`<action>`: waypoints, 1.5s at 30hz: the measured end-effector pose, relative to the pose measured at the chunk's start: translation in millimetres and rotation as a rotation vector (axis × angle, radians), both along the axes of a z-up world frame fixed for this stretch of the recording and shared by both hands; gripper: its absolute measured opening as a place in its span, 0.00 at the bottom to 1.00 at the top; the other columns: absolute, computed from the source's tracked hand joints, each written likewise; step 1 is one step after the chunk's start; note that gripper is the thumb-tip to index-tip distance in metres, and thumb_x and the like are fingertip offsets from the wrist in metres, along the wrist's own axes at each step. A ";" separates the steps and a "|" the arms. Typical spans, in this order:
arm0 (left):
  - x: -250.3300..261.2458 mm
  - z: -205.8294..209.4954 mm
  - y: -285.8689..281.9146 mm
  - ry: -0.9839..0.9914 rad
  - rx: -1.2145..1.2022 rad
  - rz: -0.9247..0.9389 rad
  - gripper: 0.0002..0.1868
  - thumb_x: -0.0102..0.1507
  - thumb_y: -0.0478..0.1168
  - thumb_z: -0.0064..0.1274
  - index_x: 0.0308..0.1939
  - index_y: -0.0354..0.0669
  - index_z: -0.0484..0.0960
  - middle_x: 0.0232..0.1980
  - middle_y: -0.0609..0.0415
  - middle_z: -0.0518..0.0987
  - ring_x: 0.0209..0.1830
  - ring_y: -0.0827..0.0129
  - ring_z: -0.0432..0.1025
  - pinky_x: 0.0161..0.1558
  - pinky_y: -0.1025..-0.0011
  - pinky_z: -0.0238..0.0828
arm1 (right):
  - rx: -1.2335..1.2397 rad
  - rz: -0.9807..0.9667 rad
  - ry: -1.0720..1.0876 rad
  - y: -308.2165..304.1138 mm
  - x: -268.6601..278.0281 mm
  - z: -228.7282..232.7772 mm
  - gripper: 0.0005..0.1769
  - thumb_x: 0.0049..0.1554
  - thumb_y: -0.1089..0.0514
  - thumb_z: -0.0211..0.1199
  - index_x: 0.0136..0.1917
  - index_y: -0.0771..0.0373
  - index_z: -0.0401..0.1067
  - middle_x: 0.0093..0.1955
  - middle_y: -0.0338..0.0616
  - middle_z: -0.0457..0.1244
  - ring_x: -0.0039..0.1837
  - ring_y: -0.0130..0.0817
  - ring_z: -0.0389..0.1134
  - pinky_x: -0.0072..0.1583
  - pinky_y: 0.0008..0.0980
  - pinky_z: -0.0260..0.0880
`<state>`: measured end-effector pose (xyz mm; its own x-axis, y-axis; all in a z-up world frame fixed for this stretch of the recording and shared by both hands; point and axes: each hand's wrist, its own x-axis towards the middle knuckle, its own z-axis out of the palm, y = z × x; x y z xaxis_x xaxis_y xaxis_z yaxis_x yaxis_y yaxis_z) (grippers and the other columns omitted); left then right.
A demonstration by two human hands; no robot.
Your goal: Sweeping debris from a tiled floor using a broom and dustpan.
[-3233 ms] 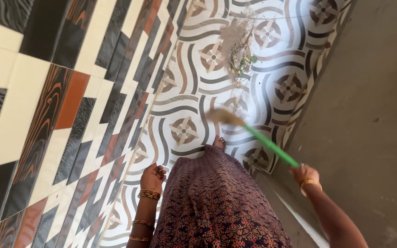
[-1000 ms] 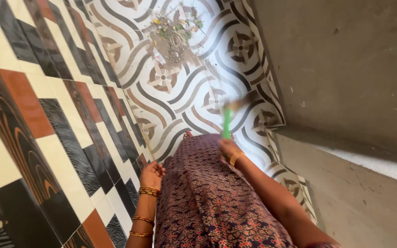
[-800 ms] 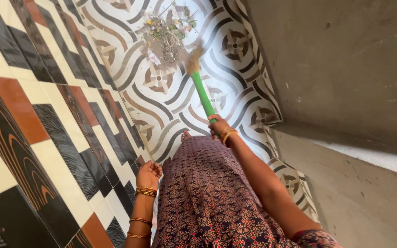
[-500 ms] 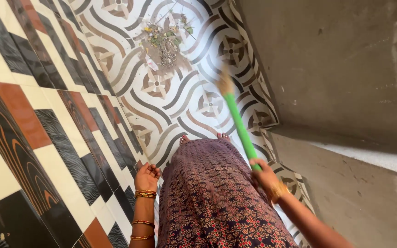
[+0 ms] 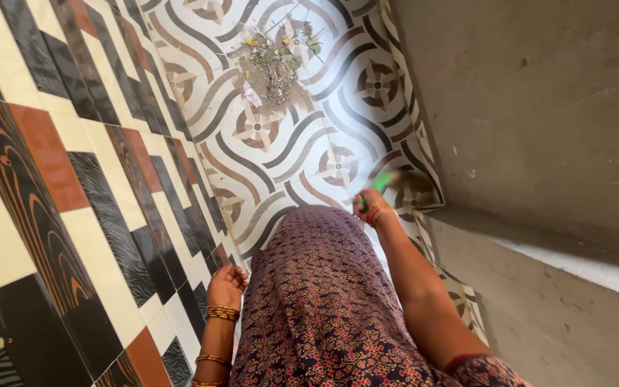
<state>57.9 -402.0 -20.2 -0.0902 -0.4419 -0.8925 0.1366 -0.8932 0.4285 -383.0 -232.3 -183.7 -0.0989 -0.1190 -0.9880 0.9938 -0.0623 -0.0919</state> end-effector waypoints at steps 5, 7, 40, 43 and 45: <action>7.8 -10.1 -2.0 -0.012 0.012 -0.028 0.08 0.66 0.41 0.50 0.42 0.41 0.69 0.34 0.51 0.77 0.31 0.62 0.72 0.36 0.63 0.68 | 0.126 0.741 0.215 -26.2 -18.3 69.2 0.10 0.59 0.70 0.54 0.50 0.58 0.60 0.30 0.41 0.59 0.25 0.29 0.56 0.25 0.30 0.54; 1.7 -20.6 -4.3 -0.004 0.026 -0.032 0.08 0.66 0.41 0.50 0.41 0.41 0.69 0.34 0.51 0.77 0.31 0.62 0.72 0.36 0.63 0.68 | 0.169 0.908 0.292 -7.0 -18.2 140.3 0.11 0.59 0.67 0.53 0.53 0.54 0.62 0.28 0.40 0.58 0.24 0.31 0.55 0.25 0.32 0.53; -2.6 -9.3 -25.2 0.050 -0.011 0.215 0.08 0.67 0.42 0.50 0.40 0.41 0.73 0.34 0.53 0.77 0.32 0.63 0.72 0.37 0.64 0.68 | -0.117 0.759 0.231 -72.0 19.1 242.6 0.18 0.61 0.63 0.52 0.63 0.48 0.64 0.28 0.37 0.57 0.24 0.24 0.55 0.23 0.21 0.55; -2.5 -26.3 -27.6 0.061 -0.021 0.285 0.08 0.66 0.42 0.50 0.39 0.41 0.73 0.34 0.53 0.77 0.32 0.63 0.72 0.37 0.65 0.68 | -0.081 0.893 0.254 -19.1 12.7 234.3 0.13 0.61 0.64 0.53 0.57 0.49 0.62 0.29 0.40 0.57 0.24 0.29 0.55 0.23 0.25 0.53; -1.6 -29.3 -22.3 0.047 -0.010 0.332 0.08 0.66 0.43 0.51 0.38 0.41 0.74 0.33 0.53 0.77 0.31 0.63 0.72 0.37 0.65 0.68 | -0.057 0.940 0.189 3.7 5.9 208.6 0.11 0.60 0.65 0.54 0.54 0.52 0.61 0.29 0.40 0.57 0.25 0.30 0.55 0.23 0.26 0.51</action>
<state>56.3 -424.3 -49.4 0.0194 -0.4628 -0.8862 0.4397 -0.7922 0.4233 -377.1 -228.6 24.9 -0.0956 -0.2785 -0.9557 0.6090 0.7430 -0.2775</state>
